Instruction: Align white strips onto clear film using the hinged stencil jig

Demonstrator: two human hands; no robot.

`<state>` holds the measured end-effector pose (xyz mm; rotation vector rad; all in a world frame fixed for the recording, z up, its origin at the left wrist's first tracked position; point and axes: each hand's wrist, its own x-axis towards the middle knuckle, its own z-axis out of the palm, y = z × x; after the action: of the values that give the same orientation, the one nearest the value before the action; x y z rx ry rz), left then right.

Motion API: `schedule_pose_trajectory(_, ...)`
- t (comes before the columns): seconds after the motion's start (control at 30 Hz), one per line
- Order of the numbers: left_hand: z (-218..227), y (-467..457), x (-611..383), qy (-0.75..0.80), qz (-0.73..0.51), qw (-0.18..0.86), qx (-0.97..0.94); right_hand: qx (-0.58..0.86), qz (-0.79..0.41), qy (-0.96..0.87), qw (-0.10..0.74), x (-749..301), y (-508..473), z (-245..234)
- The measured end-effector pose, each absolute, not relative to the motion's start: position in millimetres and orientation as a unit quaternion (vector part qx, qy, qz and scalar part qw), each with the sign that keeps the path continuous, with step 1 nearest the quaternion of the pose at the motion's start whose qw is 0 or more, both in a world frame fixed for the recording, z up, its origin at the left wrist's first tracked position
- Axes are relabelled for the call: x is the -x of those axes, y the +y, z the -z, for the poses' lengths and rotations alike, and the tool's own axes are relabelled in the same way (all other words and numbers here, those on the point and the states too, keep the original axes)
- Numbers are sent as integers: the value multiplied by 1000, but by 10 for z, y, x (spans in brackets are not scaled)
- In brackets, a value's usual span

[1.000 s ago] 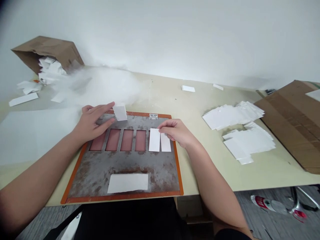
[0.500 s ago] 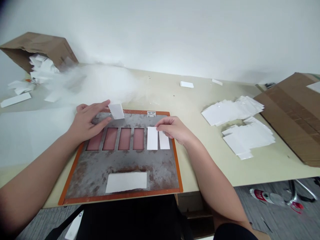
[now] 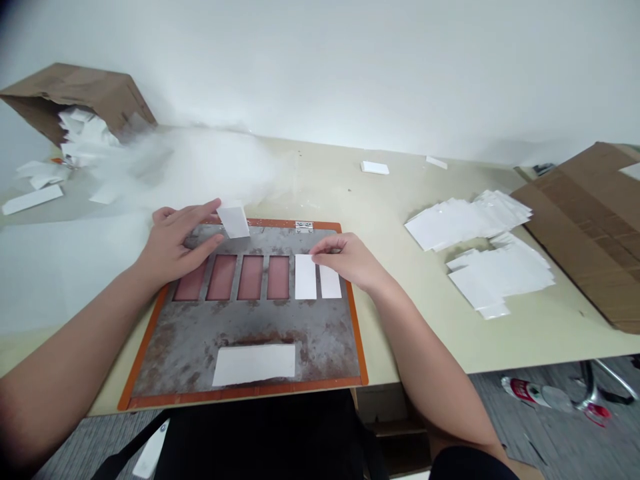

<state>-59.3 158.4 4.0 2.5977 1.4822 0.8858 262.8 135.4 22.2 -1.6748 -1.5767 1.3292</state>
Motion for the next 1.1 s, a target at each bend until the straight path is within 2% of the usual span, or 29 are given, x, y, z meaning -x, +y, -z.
schedule_pose_trajectory(0.23,-18,1592,596,480,-279,9,-832,613,-424,-623,237,-2615,1306,-227)
schedule_pose_trajectory(0.47,-22,1584,596,477,-282,8,-833,631,-384,-644,199,-2650,1289,-252)
schedule_pose_trajectory(0.7,-17,1583,602,473,-284,6,-834,625,-390,-647,196,-2659,1288,-250)
schedule_pose_trajectory(1.1,-15,1582,608,476,-274,12,-835,615,-409,-659,140,-2769,1279,-317)
